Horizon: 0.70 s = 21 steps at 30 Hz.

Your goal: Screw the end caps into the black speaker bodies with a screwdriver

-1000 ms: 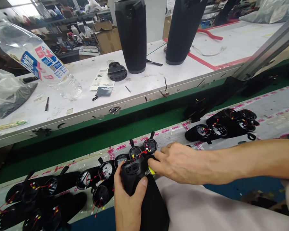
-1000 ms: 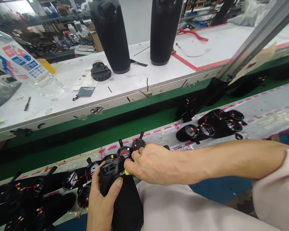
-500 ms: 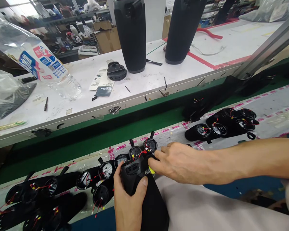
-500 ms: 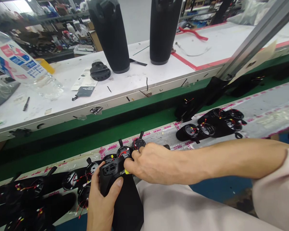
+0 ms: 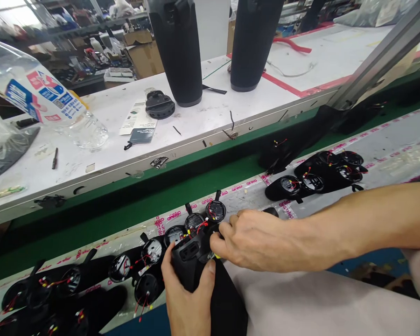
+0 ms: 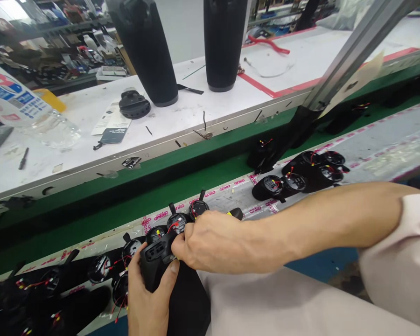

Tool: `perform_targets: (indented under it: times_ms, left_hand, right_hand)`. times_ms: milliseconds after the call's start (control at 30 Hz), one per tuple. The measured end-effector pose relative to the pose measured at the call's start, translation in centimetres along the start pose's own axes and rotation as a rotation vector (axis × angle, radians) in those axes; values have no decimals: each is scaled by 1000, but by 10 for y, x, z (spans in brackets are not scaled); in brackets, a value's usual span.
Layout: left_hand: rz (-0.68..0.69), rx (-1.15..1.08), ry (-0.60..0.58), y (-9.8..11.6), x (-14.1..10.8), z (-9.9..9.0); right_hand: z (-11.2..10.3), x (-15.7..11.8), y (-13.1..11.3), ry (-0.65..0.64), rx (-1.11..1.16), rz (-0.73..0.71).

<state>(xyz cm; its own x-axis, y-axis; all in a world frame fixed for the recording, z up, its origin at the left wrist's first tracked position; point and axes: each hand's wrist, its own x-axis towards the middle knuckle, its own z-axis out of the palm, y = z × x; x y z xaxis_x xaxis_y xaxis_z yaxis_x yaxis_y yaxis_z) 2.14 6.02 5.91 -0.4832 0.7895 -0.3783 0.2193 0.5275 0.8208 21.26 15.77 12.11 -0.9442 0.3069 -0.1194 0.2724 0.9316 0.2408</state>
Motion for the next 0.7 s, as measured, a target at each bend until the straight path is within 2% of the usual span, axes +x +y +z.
perform_targets:
  times_ms: [100, 233, 400, 467, 567, 700]
  left_hand:
    - [15, -4, 17, -4, 1, 0]
    - [36, -9, 36, -11, 4, 2]
    - [35, -104, -10, -18, 8, 5]
    - [28, -168, -25, -21, 10, 4]
    - [19, -234, -38, -28, 14, 3]
    - [38, -290, -91, -45, 25, 5]
  right_hand:
    - [2, 2, -5, 10, -44, -7]
    - [6, 6, -11, 55, -99, 63]
    - [3, 9, 4, -17, 101, -5]
    - [5, 7, 12, -3, 155, 44]
    - [15, 1, 18, 47, 139, 152]
    - [27, -3, 16, 80, 110, 113]
